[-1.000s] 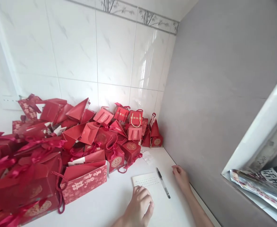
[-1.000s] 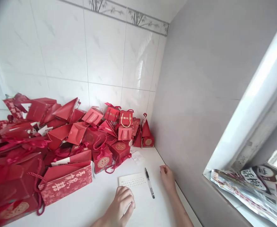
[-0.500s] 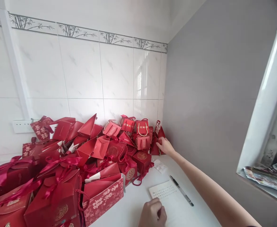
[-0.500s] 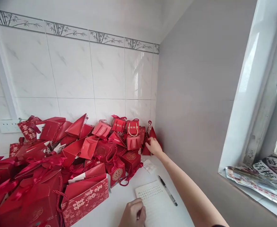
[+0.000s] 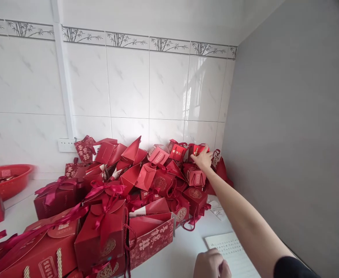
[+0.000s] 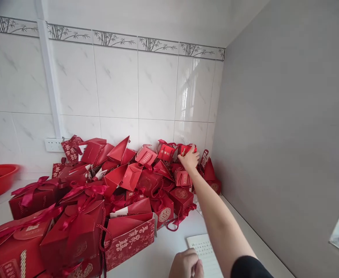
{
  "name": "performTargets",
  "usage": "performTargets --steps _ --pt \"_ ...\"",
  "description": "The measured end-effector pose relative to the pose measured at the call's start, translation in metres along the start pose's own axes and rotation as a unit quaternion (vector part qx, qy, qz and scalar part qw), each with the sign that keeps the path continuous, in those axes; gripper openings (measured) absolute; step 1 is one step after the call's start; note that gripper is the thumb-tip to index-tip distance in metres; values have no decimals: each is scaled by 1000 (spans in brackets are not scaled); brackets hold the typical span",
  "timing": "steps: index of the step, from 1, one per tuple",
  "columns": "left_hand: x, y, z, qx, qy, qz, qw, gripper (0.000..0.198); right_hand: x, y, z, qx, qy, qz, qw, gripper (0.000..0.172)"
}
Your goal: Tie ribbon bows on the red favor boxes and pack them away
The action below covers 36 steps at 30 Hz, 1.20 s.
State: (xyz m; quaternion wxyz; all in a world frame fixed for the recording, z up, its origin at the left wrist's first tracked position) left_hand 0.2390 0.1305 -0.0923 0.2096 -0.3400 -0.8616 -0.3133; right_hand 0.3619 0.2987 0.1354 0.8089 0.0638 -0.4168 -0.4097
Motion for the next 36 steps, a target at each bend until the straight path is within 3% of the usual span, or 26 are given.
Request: performTargets --steps 3,5,6,7,9,12,15,19,25,28,30,32,36 --pt "19 6 -4 46 -89 -76 992 27 29 -32 -31 76 33 -42 996 89" --pt "36 7 0 95 -151 -145 973 30 44 -74 -56 203 153 -90 963 92" --pt "47 6 3 107 -165 -192 961 33 46 -98 -68 254 196 -76 944 91" --pt "58 5 5 104 -166 -229 954 34 45 -121 -81 287 222 -56 930 87" --pt "76 3 13 92 -169 -240 952 40 41 -162 -102 317 241 -13 917 85" --pt "96 -7 26 88 -182 -219 955 49 24 -196 -111 367 241 186 879 86" --pt "104 -17 30 94 -170 -190 962 56 18 -197 -112 359 330 294 822 77" --pt "100 -20 27 105 -98 -140 980 57 10 -193 -122 328 351 393 784 70" --pt "89 -13 22 48 -106 -37 992 70 9 -204 -137 293 306 395 815 71" --pt "88 -11 21 24 -137 -11 990 73 11 -203 -135 285 302 401 816 65" --pt "90 -9 22 46 -143 -27 988 66 12 -199 -135 270 317 396 819 61" --pt "92 -8 25 88 -140 -84 983 58 13 -194 -138 239 317 396 828 62" --pt "87 -9 37 184 -180 -171 951 54 12 -191 -142 183 269 419 848 73"
Point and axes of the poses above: each hand's wrist, its own y-axis towards the middle knuckle, its own x-axis out of the back of the hand, z = x × y, the point moved 4 cm from there along y, towards the middle knuckle, and after that the axes turned 9 degrees about z, right-handed, at the moved point
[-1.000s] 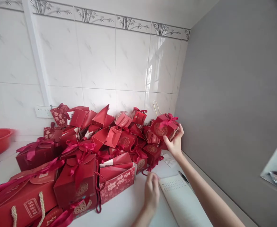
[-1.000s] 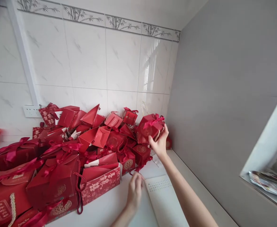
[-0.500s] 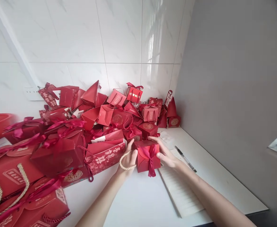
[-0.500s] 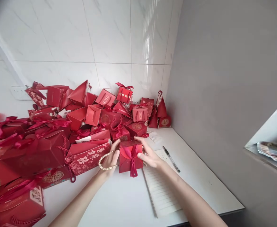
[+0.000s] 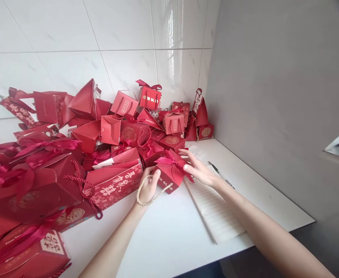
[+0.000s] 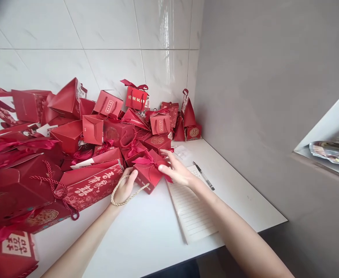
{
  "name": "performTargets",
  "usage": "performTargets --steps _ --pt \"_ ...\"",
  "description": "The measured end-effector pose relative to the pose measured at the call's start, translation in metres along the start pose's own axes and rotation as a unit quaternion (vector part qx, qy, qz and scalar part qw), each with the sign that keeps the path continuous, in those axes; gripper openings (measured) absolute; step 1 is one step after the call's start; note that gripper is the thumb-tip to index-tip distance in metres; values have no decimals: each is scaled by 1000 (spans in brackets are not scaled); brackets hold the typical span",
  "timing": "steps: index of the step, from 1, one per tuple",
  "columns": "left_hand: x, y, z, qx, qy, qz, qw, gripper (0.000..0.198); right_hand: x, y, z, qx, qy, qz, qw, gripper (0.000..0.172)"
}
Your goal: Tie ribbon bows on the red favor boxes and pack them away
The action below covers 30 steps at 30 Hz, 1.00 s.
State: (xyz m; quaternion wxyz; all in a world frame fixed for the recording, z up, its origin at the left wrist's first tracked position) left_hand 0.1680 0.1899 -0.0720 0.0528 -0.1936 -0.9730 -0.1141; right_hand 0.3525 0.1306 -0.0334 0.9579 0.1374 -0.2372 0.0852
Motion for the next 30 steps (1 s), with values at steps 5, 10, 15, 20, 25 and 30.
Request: performTargets --steps 5,10,15,20,25,30 --pt "-5 -3 8 0 -7 -24 1000 48 -5 -1 6 -24 -99 -11 995 105" --pt "-2 -14 -19 -184 143 92 968 54 6 -5 18 79 -167 -47 982 95" --pt "12 -12 -28 -193 147 70 968 32 9 -13 30 187 -244 -43 950 95" --pt "9 -15 -36 -209 35 63 975 53 -18 -14 36 224 -253 56 939 93" --pt "7 -16 -43 -151 75 61 984 53 -21 -12 33 194 -169 28 966 82" --pt "8 -15 -43 -140 67 61 986 44 1 -9 23 110 -80 -53 989 36"
Point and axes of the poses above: each hand's wrist, its own y-axis towards the middle knuckle, its own x-axis out of the back of the hand, z = x × y, the point moved 4 cm from there along y, towards the middle knuckle, and after that the axes turned 9 degrees about z, right-handed, at the moved point
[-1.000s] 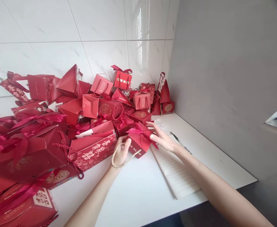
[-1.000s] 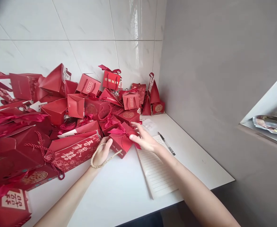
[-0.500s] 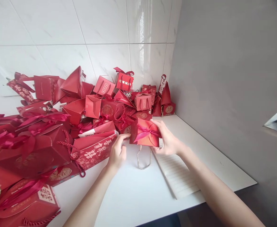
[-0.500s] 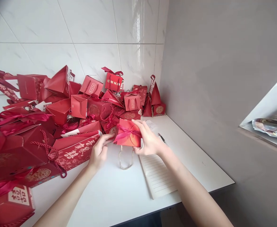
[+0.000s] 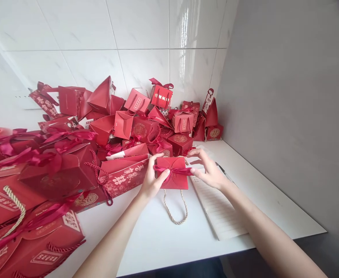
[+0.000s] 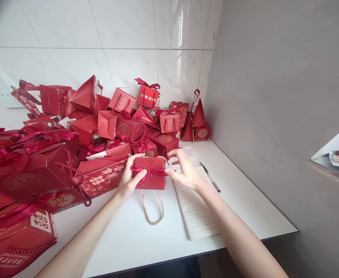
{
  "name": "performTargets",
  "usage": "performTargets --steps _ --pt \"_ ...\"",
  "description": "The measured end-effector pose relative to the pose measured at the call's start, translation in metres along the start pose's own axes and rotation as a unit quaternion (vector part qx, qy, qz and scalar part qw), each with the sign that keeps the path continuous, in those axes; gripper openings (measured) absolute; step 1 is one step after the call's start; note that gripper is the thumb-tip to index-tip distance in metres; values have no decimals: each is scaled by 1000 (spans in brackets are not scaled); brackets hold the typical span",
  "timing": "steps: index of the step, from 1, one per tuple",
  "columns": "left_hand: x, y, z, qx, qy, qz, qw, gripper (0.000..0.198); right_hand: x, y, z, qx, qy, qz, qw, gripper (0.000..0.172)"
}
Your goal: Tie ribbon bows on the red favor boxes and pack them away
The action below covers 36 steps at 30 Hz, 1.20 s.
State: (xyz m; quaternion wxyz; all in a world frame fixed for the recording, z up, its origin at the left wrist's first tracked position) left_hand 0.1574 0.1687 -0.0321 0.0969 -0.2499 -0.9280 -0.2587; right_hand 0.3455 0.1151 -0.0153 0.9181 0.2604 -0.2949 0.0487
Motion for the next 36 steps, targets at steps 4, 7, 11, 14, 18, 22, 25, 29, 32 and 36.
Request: performTargets --steps 4,7,11,14,18,22,25,29,32,36 --pt "-2 0 0 4 1 -2 1000 44 5 2 -4 -88 -2 68 994 34" --pt "-2 -1 -1 6 2 -7 1000 43 0 1 -4 -123 48 124 983 37" --pt "-3 -2 0 5 -5 6 1000 45 -7 2 -4 -146 147 131 969 37" --pt "-4 -3 2 5 -22 22 1000 54 -5 4 -3 -149 173 103 968 39" --pt "-6 -3 4 7 -22 26 999 57 0 5 -3 -152 168 74 971 43" --pt "-6 -1 5 6 -22 27 999 57 4 5 -11 -159 182 42 969 48" --pt "-6 -1 5 9 -24 29 999 56 6 4 -17 -167 182 30 969 48" --pt "-5 -1 5 16 -33 35 999 57 6 4 -20 -168 185 29 968 46" --pt "-5 -1 6 18 -35 42 998 57 7 5 -19 -170 185 15 968 46" --pt "-5 -2 8 15 -36 50 998 57 8 5 -20 -173 192 -6 966 46"
Point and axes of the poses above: each hand's wrist, its own y-axis towards the middle knuckle, its own x-axis out of the back of the hand, z = x × y, the point moved 4 cm from there along y, towards the middle knuckle, and after that the axes turned 9 degrees about z, right-handed, at the moved point
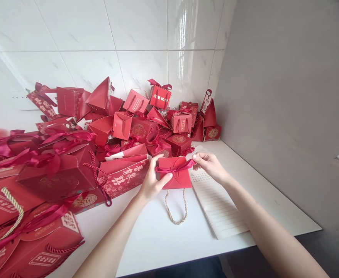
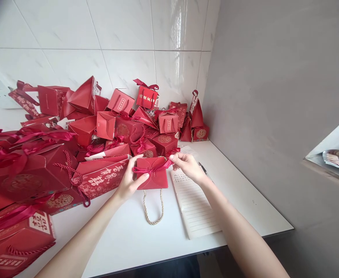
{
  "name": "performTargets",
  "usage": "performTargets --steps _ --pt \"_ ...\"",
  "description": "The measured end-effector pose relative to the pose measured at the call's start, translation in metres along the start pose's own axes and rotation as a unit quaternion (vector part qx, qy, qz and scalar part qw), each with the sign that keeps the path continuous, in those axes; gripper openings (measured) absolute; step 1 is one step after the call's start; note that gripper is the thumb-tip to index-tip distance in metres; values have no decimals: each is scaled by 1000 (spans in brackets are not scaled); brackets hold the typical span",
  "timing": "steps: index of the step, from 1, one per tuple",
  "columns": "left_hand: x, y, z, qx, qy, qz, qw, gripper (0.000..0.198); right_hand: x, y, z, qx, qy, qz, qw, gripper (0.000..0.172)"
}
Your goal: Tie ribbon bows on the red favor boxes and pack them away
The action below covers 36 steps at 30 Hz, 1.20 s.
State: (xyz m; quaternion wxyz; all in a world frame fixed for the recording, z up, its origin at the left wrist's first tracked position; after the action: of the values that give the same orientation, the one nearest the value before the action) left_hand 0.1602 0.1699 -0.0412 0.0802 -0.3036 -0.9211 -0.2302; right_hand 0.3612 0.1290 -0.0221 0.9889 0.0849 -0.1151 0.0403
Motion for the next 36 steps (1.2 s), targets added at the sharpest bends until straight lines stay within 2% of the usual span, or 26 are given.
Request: performTargets --steps 14,26,29,32,36 --pt "-1 1 7 -42 -38 86 995 71 5 2 -3 1 15 -57 998 46" --pt "-1 0 11 -51 -94 111 988 81 4 2 -4 11 23 -48 999 46" --pt "1 3 16 -35 -81 78 993 76 5 3 -5 9 38 -50 998 45" --pt "5 4 16 -1 -52 2 999 63 6 2 -6 -3 35 -61 998 45" --pt "7 0 4 21 35 -90 995 41 6 3 -5 -9 29 -65 997 46"
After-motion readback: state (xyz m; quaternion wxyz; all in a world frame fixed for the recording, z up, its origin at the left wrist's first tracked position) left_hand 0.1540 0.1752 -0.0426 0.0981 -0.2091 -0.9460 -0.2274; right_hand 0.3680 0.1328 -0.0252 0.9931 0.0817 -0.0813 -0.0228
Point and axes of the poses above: each hand's wrist, its own y-axis towards the middle knuckle, its own x-axis out of the back of the hand, z = x × y, the point moved 4 cm from there along y, towards the middle knuckle, and after that the axes turned 9 degrees about z, right-handed, at the moved point
